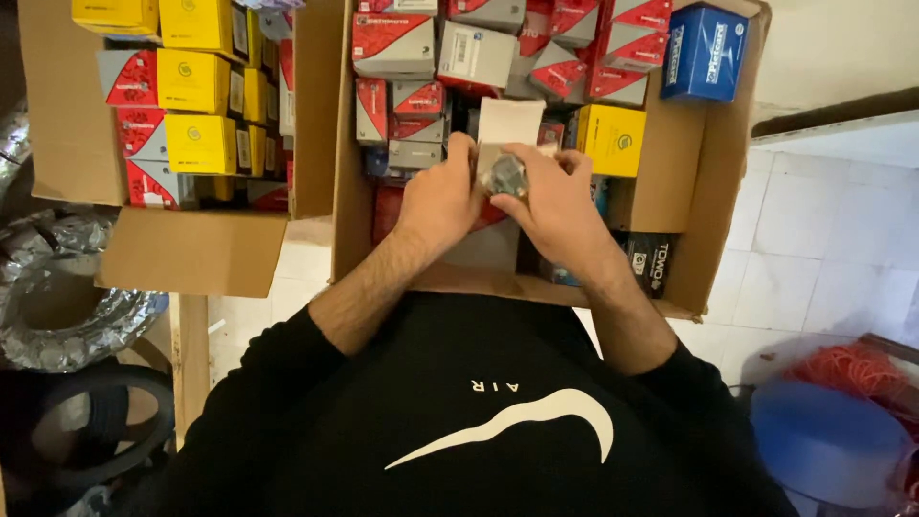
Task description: The person removes an automotive relay from its packaging box, takes it out of a plastic bag, and then places it back into the bag and box. They also handle a roll of tape and apply a strip of it to one of the cardboard boxes in the storage area.
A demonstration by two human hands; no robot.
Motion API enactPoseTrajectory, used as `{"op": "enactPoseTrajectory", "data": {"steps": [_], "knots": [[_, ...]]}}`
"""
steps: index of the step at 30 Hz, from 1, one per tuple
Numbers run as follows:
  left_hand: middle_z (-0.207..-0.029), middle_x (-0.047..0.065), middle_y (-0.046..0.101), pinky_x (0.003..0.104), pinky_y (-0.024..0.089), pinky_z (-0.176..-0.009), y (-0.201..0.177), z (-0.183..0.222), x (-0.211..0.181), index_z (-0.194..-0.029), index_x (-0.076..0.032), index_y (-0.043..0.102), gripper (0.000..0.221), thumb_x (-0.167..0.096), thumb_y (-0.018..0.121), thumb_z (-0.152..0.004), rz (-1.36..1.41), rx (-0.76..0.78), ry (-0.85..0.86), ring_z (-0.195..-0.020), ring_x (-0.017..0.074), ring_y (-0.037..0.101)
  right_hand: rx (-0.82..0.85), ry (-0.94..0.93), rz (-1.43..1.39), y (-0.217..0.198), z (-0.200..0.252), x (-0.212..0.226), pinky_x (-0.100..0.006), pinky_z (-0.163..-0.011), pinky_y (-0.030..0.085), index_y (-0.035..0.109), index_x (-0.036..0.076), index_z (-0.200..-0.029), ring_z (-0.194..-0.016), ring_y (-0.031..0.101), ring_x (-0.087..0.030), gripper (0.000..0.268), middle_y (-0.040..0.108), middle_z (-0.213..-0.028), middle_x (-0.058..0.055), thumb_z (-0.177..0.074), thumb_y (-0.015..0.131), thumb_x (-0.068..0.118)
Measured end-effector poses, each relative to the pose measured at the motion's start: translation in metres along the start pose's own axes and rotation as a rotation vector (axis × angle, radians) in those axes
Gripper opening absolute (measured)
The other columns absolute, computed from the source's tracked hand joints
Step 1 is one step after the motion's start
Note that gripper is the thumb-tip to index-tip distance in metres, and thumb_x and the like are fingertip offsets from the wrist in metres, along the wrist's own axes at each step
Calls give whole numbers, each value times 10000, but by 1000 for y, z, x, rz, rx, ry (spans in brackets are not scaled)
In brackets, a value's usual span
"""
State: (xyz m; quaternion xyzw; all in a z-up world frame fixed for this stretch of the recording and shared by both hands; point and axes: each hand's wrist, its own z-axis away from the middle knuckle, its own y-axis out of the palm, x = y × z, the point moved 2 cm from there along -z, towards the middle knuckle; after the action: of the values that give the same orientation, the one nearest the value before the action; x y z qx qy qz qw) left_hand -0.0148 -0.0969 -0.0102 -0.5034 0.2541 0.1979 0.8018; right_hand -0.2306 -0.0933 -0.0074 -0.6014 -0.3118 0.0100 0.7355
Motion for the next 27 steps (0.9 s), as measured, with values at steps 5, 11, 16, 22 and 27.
{"op": "enactPoseTrajectory", "data": {"steps": [5, 11, 16, 22, 27], "knots": [[-1190, 351, 861, 705, 698, -974, -6, 1, 6, -1547, -134, 488, 458, -291, 664, -1154, 84, 34, -65, -1142, 625, 859, 12, 84, 134, 0, 1, -5, -539, -1278, 352, 520, 149, -1701, -1200, 830, -287, 662, 872, -1244, -151, -1232, 734, 565], [-1376, 208, 794, 657, 712, -1011, 26, -13, 32, -1320, -103, 748, 329, -371, 602, -1199, 114, 54, 19, -1185, 542, 841, -71, -71, 96, 27, -4, -20, -490, -1122, 602, 729, 104, -1549, -1208, 829, -364, 580, 793, -1313, -136, -1079, 980, 332], [-1816, 248, 485, 671, 429, -1425, 31, -7, 48, -1653, -94, 729, 529, -387, 641, -1222, 515, 151, -5, -1700, 565, 501, -117, -117, -101, 8, 9, -5, -487, -1099, 696, 793, 82, -1592, -1318, 796, -433, 454, 649, -1446, -128, -1162, 888, 193], [-1662, 298, 484, 664, 547, -1252, -5, 55, 10, -1458, -87, 434, 426, -149, 680, -1115, 1205, 183, -14, -1553, 516, 489, -305, -353, -276, -8, 32, 28, -542, -1103, 643, 903, 32, -1165, -1247, 802, -405, 106, 845, -1247, -137, -1077, 949, 69], [-1830, 168, 485, 566, 670, -1168, 27, 74, 34, -1970, -131, 210, 818, -435, 451, -1250, 1676, 253, -35, -1519, 356, 631, -561, -378, -370, -32, 52, 74, -571, -1113, 675, 951, 117, -1278, -1291, 818, -425, 291, 847, -1425, -139, -1013, 905, 8]]}}
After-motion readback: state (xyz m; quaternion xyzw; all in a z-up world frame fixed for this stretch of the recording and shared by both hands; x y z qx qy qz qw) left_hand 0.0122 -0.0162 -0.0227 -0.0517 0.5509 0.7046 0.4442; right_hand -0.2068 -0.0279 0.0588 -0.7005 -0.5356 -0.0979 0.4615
